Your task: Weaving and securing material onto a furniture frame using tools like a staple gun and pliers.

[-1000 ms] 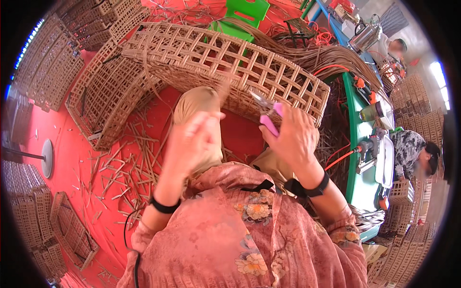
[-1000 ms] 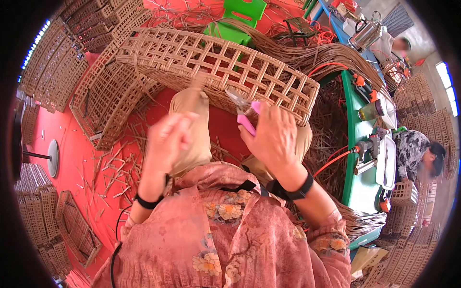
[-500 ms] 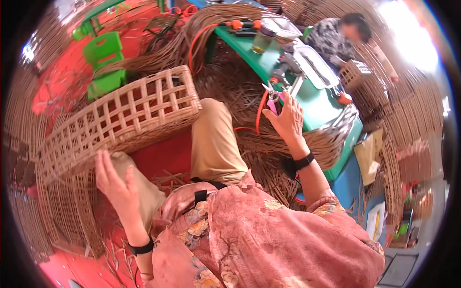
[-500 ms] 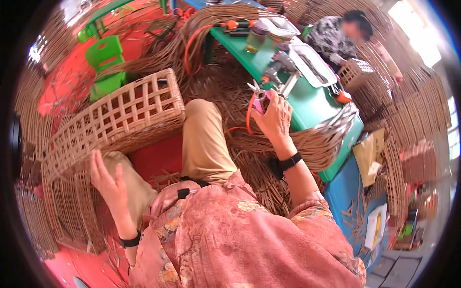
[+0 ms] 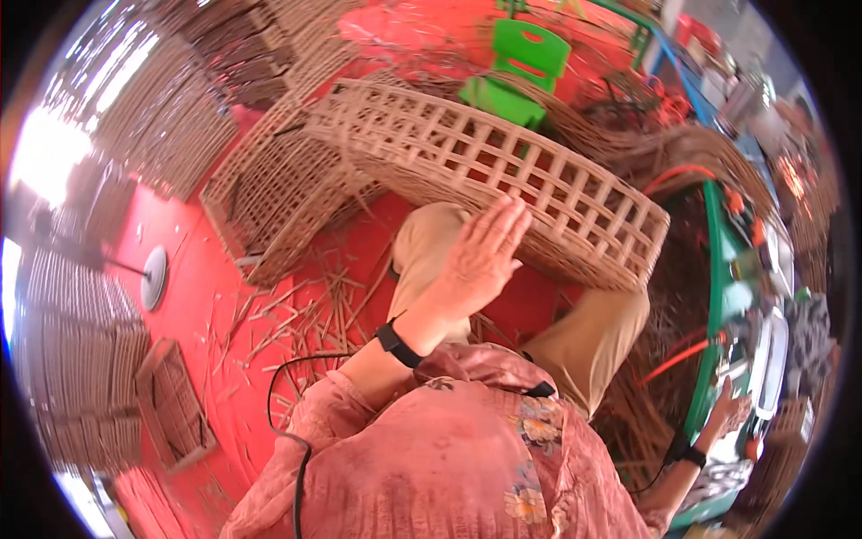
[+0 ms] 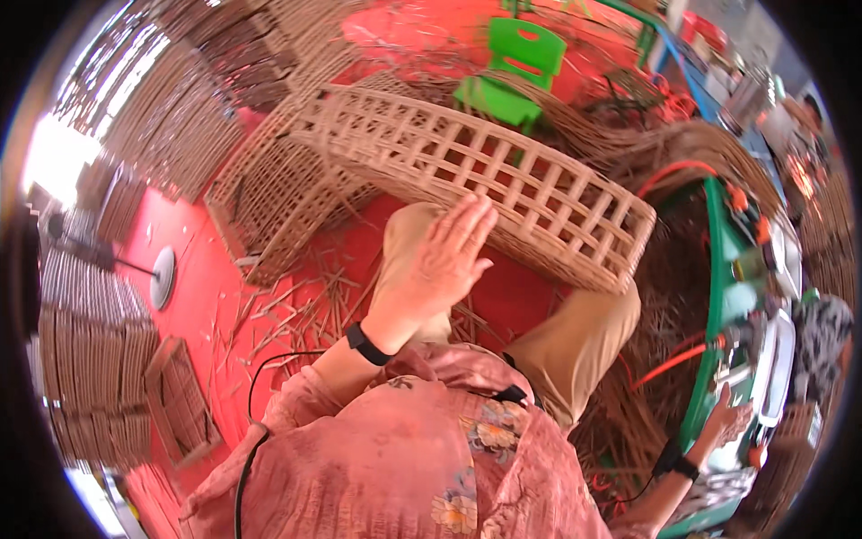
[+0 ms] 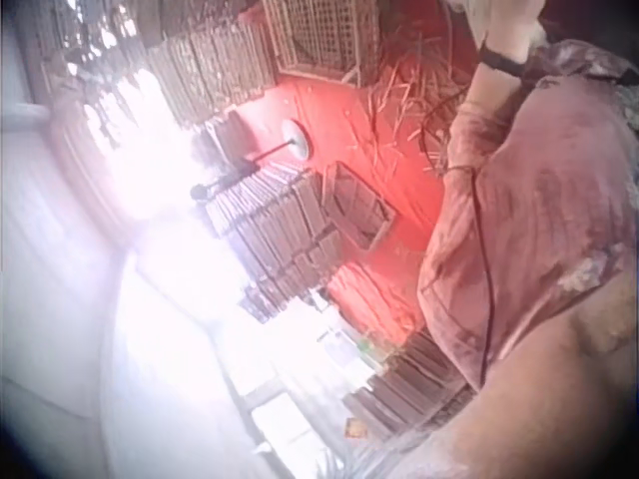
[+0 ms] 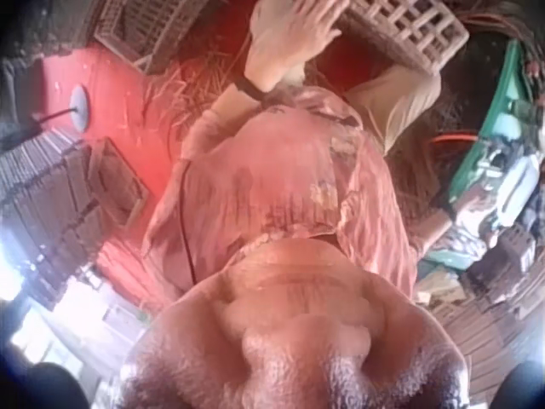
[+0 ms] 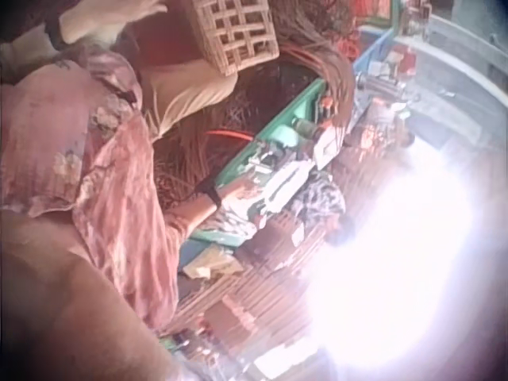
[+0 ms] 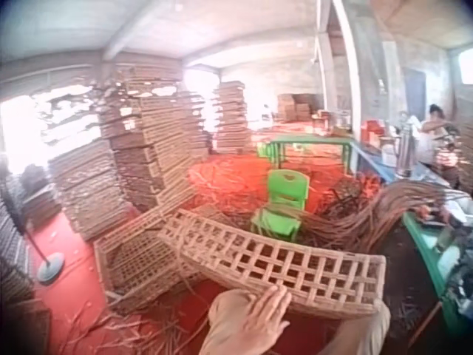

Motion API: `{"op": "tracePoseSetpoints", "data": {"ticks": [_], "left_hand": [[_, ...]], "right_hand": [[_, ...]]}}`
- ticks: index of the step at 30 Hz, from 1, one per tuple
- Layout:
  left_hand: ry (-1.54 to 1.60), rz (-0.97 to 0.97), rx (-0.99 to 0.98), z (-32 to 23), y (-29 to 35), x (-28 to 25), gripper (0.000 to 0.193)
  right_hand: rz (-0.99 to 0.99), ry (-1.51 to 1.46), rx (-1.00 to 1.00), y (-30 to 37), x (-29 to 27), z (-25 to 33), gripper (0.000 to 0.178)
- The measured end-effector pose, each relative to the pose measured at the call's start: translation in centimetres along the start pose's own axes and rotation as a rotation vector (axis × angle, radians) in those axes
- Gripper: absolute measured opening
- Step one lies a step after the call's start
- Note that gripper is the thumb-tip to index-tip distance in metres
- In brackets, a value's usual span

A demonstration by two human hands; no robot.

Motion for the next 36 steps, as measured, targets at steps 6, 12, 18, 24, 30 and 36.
{"op": "tracePoseSetpoints", "data": {"ticks": [6,12,18,24,30,36], "left_hand": [[0.076,-0.124,-0.078,2.1,0.9,-1.1,0.062],[0.160,-0.505,-0.550,13.1,4.5,-2.0,0.046],[0.685,-0.550,-0.921,26.1,6.9,1.1,0.043],[1.296,-0.468,-0.951,23.4,6.2,-2.3,0.035],[1.441,-0.625,-0.860,23.1,7.7,-8.7,0.027],[1.351,-0.684,-0.929,21.8,11.2,-11.0,0.029]], "right_hand": [[-0.022,-0.755,-0.357,1.3,-4.5,17.1,0.065],[0.316,-1.190,-0.531,5.0,-9.8,29.8,0.052],[0.340,-1.248,-0.725,5.2,-12.8,37.5,0.052],[0.328,-1.088,-0.856,5.7,-14.8,38.8,0.047],[0.279,-1.062,-0.935,6.5,-16.1,38.4,0.039],[0.206,-1.032,-0.930,12.1,-17.8,34.9,0.037]]}}
Point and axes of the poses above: each hand's wrist, its own y-axis away from the middle knuckle, its own x-axis out of the palm, z = x × y, the point moved 4 cm from there along -y, towards the middle knuckle, and after that the axes turned 5 degrees about -y, right-handed, at the moved point
